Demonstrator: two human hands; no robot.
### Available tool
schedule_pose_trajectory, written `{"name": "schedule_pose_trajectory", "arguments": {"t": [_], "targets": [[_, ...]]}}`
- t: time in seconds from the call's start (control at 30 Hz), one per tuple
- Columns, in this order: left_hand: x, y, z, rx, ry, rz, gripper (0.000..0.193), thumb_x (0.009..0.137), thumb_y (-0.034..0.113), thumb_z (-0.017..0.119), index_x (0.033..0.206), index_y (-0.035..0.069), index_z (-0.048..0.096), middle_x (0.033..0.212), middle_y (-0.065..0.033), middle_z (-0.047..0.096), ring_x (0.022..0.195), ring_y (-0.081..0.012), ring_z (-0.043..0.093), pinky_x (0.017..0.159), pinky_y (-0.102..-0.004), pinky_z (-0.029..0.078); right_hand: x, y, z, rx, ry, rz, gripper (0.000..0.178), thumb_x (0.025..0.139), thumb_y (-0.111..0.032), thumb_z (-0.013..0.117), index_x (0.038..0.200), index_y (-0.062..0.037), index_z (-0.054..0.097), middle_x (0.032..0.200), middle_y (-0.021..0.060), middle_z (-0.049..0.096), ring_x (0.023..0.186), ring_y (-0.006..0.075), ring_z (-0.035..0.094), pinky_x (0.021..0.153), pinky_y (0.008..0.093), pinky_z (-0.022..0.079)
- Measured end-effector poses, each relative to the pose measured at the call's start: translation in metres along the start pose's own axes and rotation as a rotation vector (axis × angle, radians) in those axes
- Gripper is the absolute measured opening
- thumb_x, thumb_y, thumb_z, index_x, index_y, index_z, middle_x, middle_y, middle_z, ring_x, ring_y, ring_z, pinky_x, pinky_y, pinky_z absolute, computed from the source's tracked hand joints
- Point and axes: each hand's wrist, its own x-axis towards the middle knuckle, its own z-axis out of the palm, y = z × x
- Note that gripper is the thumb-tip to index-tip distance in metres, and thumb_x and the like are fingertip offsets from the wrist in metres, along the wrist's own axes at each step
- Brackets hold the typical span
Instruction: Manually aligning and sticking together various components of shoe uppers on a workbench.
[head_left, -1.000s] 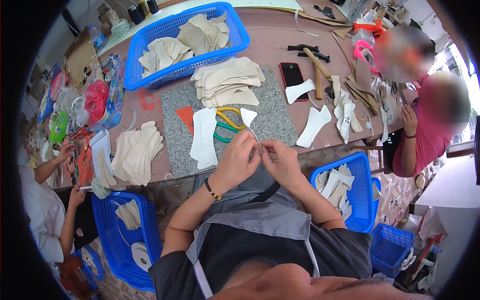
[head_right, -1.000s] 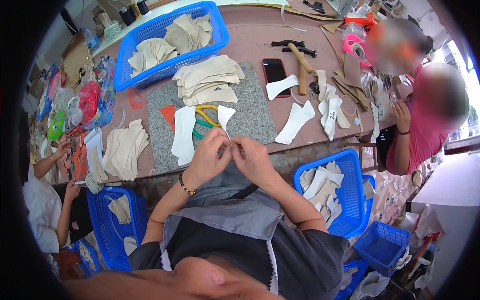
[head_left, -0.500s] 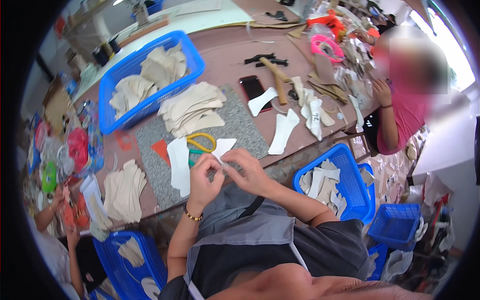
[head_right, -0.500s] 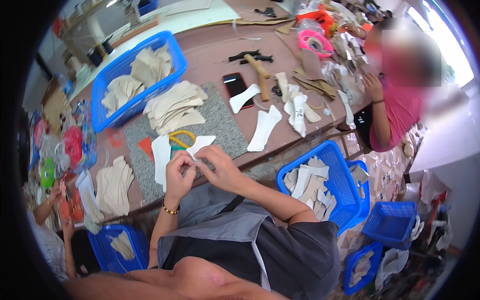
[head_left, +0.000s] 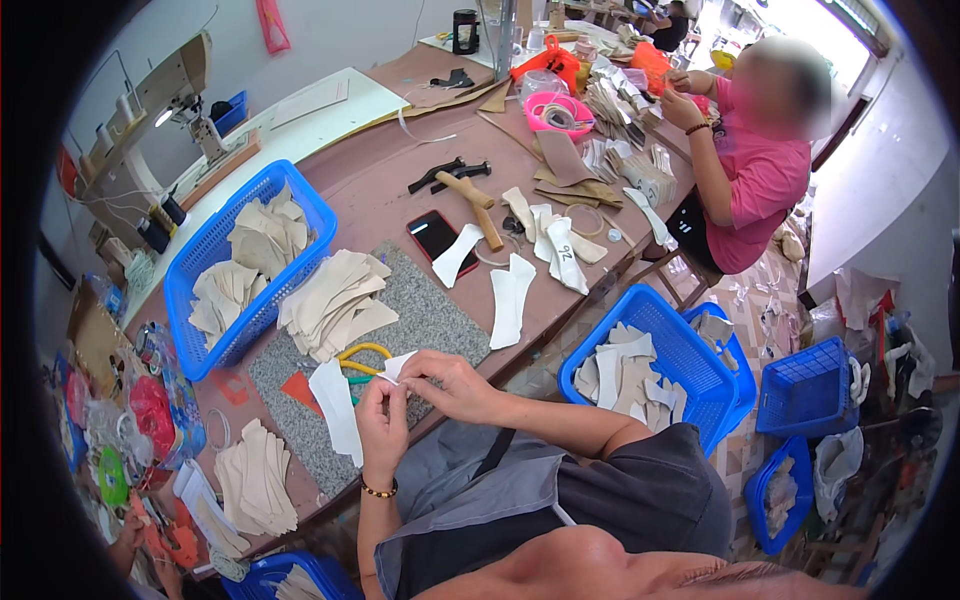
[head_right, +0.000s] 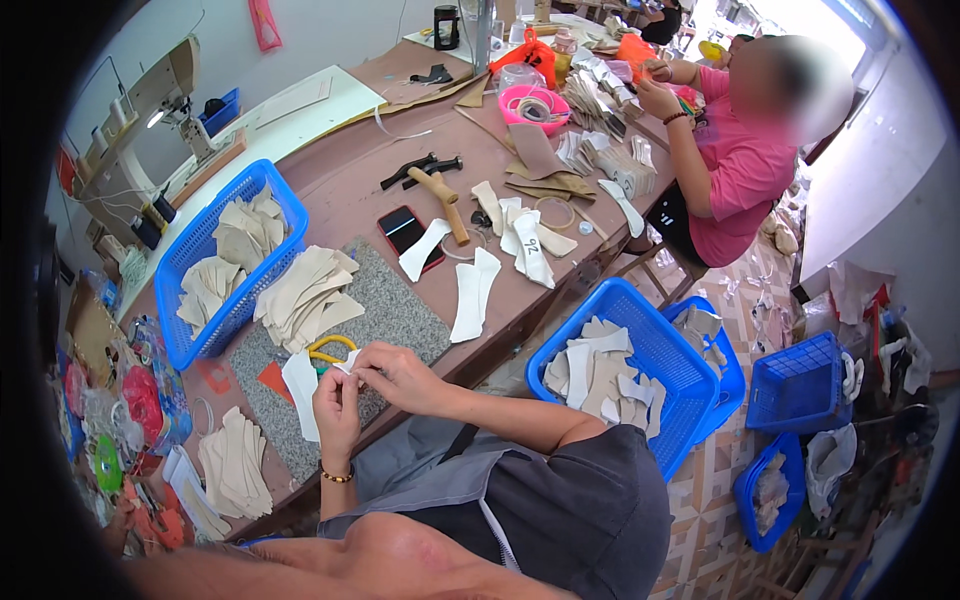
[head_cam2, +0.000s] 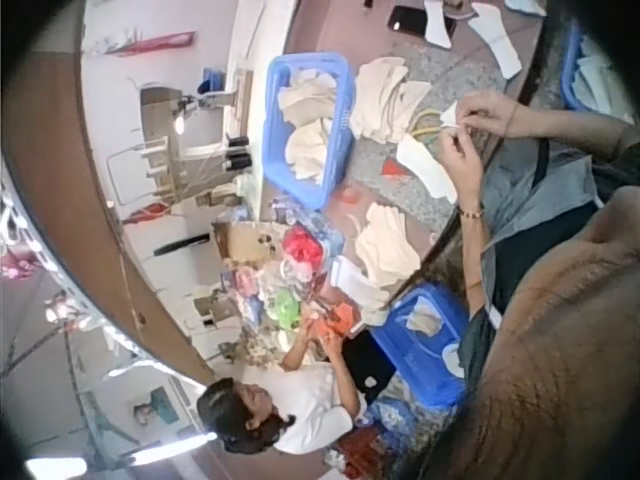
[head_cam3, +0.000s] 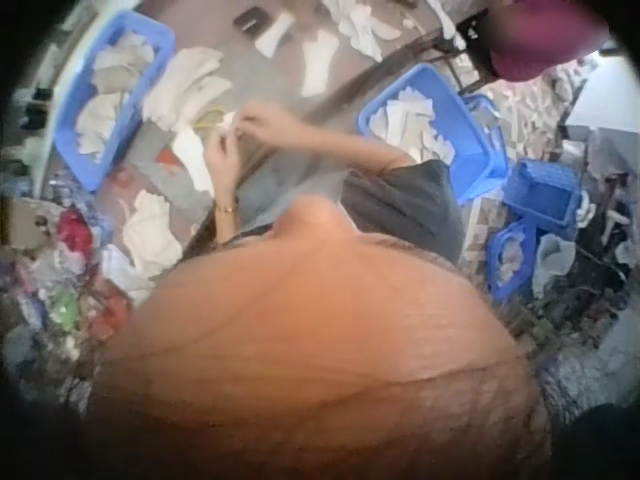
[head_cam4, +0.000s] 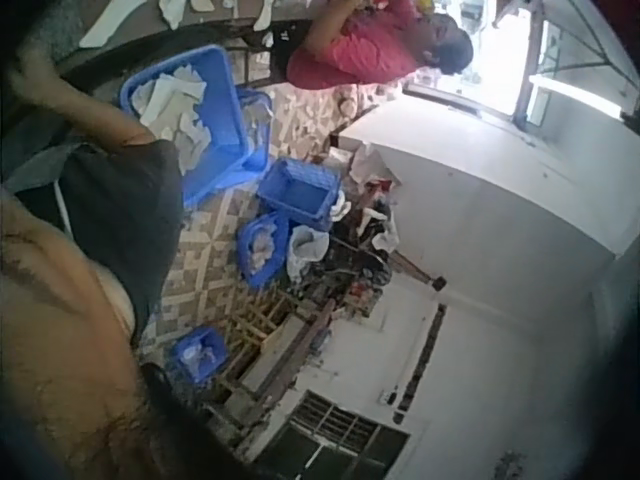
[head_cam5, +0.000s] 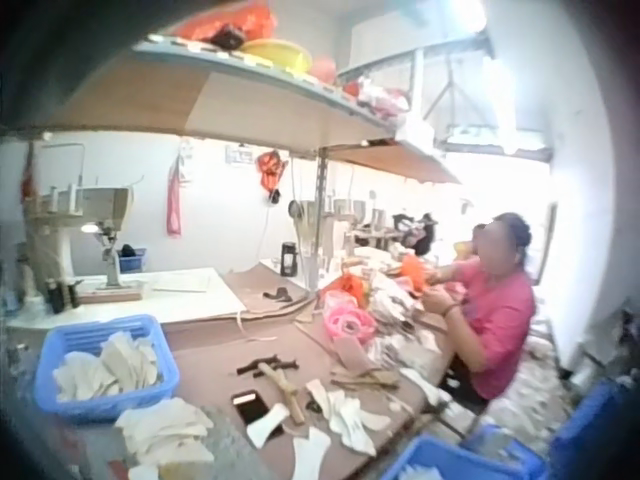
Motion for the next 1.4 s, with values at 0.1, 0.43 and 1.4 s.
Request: {"name": "schedule_pose_trajectory", "arguments": {"t": [0.1,0.43,1.4], "targets": [[0.001,0.008,-0.002,0.111,-0.055,-0.017,0.018,0.091,0.007,0.054,0.075,0.0,0.047,0.07,-0.0027,0.048,0.064,-0.0097,0.042,0.057,-0.025,0.036,0.003,0.006,-0.004,-0.071,0.058,0.021,0.01,0.087,-0.006,0.057,0.092,0.0024,0.06,0.087,0.0082,0.06,0.078,0.0158,0.058,0.069,0.0279,0.047],[-0.007,0.003,-0.011,-0.096,-0.004,-0.079,0.016,0.09,0.005,0.054,0.075,0.002,0.047,0.073,0.0012,0.048,0.063,-0.0043,0.039,0.055,-0.0193,0.032,0.024,0.013,-0.017,0.119,0.021,0.395,0.015,0.092,-0.013,0.055,0.095,0.0011,0.057,0.089,0.0014,0.059,0.075,0.0055,0.05,0.063,0.0219,0.043],[-0.039,0.011,-0.003,-0.097,0.046,-0.123,0.028,0.092,0.011,0.053,0.069,0.002,0.039,0.07,-0.0024,0.039,0.063,-0.0096,0.035,0.057,-0.0243,0.031,0.079,0.052,-0.054,0.527,0.63,0.292,0.011,0.085,-0.002,0.062,0.093,0.0043,0.059,0.08,0.0088,0.066,0.066,0.012,0.063,0.052,0.022,0.047]]}}
